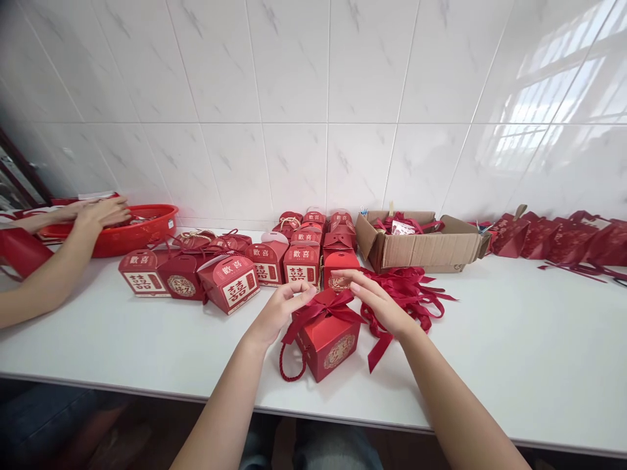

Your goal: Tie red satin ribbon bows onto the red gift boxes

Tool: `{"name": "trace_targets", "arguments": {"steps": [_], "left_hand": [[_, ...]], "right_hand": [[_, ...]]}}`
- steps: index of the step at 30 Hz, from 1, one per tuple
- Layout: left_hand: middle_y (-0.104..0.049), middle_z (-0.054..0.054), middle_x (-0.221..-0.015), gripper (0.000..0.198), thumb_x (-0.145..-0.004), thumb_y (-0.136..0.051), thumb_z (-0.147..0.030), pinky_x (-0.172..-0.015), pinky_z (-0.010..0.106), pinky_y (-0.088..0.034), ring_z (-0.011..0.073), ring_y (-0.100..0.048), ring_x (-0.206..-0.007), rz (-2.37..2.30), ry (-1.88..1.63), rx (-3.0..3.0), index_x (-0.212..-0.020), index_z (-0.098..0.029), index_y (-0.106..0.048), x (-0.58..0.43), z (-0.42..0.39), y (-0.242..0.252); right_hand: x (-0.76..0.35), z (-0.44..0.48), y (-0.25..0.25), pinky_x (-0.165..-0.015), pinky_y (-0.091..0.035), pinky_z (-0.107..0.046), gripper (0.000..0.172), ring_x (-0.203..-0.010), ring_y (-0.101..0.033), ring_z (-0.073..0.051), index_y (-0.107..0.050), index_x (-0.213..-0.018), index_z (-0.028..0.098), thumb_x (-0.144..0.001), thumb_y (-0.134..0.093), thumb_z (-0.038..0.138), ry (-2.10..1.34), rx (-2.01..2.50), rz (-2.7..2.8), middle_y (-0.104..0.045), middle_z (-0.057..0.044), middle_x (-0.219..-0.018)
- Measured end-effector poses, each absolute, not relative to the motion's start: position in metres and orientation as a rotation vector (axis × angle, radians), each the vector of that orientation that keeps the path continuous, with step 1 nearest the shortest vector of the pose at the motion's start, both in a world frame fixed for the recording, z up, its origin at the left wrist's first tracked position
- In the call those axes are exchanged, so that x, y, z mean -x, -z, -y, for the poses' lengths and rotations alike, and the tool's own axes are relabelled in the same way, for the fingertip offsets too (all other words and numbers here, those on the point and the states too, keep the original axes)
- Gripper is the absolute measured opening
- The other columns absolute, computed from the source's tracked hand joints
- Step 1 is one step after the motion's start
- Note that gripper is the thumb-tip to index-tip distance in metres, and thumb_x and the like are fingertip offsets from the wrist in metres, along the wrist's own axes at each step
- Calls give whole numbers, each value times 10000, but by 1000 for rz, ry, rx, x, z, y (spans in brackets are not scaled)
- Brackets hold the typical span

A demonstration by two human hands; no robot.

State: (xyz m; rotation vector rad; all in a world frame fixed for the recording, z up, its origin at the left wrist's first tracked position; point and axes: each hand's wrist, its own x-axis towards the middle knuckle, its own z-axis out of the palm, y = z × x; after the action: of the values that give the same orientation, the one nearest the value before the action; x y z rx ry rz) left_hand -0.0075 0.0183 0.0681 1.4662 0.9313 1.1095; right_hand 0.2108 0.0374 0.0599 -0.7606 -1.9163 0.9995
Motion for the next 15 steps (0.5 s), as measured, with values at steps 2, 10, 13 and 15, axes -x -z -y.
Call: {"name": "trace_targets", "arguments": {"steps": [2, 10, 13, 15], "left_hand": [[-532, -18, -700, 342, -757, -619, -524, -693, 261, -397, 138, -515, -684, -957, -1164, -1448, -713, -198, -525, 10, -20, -69], [-633, 70, -953, 383, -781, -554, -581, -859, 327, -393, 221, -570, -975, -1188, -1614, -1020, -803, -199, -530, 22, -39, -60], [-631, 69, -931, 364, -771, -567, -560, -829, 323, -407, 219, -587, -955, -1185, -1705, -949, -820, -204, -510, 26, -43, -58], [-630, 57, -894, 349, -763, -576, -542, -811, 322, -412, 211, -599, -921, -1176, -1735, -927, -821, -208, -491, 28, -43, -58]], "right_hand": [[-218, -40, -58, -1099, -297, -453, 815, -1361, -341, -270, -367, -1428, 295, -750, -519, 720, -1189, 636, 2017, -385, -97, -1469], [-209, -36, -49, -1111, -303, -410, 1196, -1396, -283, -254, 19, -1482, 401, -628, -818, 373, -1332, 835, 2228, -25, -48, -1586], [-204, -17, -47, -1094, -342, -406, 1152, -1373, -327, -269, -51, -1492, 386, -633, -817, 341, -1306, 881, 2185, -110, -55, -1576], [-209, 3, -43, -1039, -416, -410, 1139, -1305, -433, -274, -27, -1493, 383, -658, -801, 338, -1362, 893, 2132, -231, -77, -1543]]}}
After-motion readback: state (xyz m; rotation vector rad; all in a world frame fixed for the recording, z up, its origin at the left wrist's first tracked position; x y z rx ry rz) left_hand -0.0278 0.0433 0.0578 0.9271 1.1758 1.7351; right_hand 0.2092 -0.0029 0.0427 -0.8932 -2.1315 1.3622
